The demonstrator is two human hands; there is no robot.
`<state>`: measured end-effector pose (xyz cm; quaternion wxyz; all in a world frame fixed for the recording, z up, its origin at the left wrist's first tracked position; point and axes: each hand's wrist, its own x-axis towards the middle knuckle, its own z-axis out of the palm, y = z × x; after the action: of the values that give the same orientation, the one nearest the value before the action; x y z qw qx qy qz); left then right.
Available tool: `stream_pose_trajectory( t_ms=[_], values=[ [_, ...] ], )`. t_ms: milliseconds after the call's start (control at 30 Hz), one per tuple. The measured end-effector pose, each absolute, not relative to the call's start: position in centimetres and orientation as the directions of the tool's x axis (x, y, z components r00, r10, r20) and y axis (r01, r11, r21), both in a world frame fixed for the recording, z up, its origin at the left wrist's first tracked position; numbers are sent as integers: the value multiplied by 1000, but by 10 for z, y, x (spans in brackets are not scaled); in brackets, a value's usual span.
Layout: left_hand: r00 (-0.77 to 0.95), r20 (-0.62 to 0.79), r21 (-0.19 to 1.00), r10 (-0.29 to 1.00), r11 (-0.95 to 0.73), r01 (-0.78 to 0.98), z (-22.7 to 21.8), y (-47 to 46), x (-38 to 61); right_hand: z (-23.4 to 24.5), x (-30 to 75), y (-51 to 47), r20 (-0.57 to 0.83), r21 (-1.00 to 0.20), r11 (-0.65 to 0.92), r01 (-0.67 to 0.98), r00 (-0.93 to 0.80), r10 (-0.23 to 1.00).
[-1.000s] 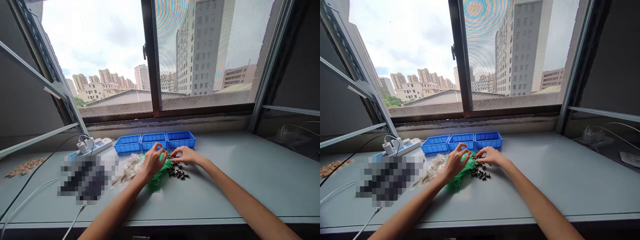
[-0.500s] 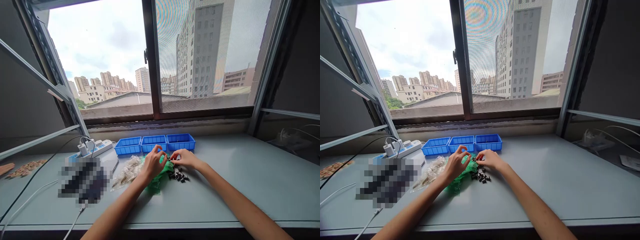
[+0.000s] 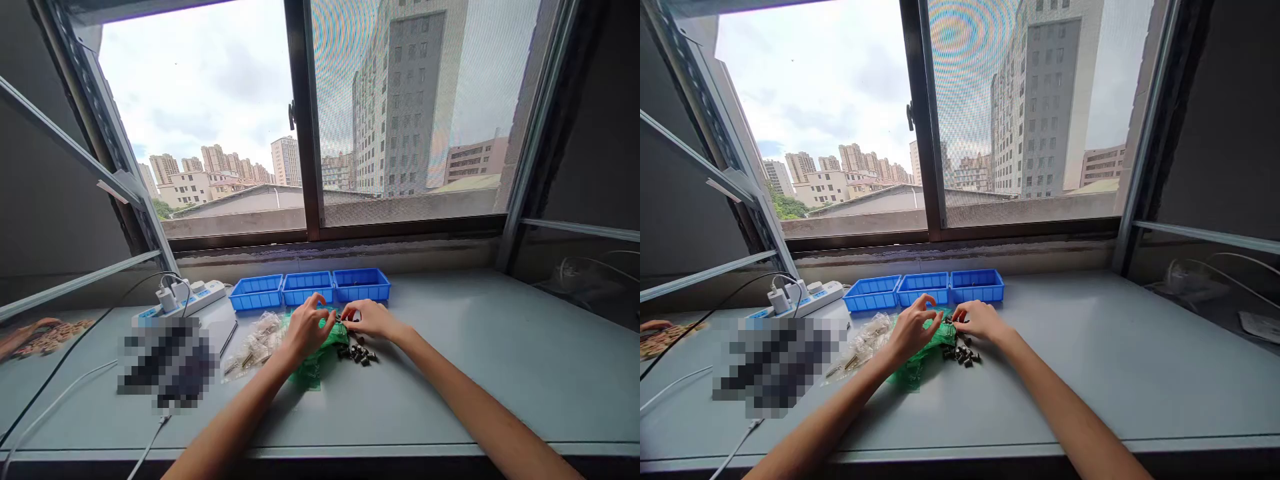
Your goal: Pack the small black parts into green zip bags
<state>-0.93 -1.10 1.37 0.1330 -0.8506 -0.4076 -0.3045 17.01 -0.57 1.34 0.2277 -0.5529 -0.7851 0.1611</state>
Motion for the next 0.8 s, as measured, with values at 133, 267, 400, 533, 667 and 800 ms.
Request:
stream_pose_trajectory(
  t_ms=[133,267,400,533,667,800],
  values=[
    [483,631,29,607,-641,767,15,-10,-10,14,170,-7,189,-497,347,795,-291,938],
    [500,619,34,605,-657,753,19,-13,-11,16,169,-9,197,-477,346,808,-285,938],
    [538,602,50,590,-700,712,24,-17,-12,18,169,-10,198,-455,321,831,-257,946],
    [691,483,68,538,-809,583,27,-22,-11,20,169,-10,183,-438,294,850,-236,954],
    [763,357,114,539,-836,537,28,-24,-10,21,169,-10,184,-426,287,858,-229,956],
    [770,301,166,562,-826,538,27,-23,-9,21,169,-11,192,-416,292,861,-230,954]
  ],
)
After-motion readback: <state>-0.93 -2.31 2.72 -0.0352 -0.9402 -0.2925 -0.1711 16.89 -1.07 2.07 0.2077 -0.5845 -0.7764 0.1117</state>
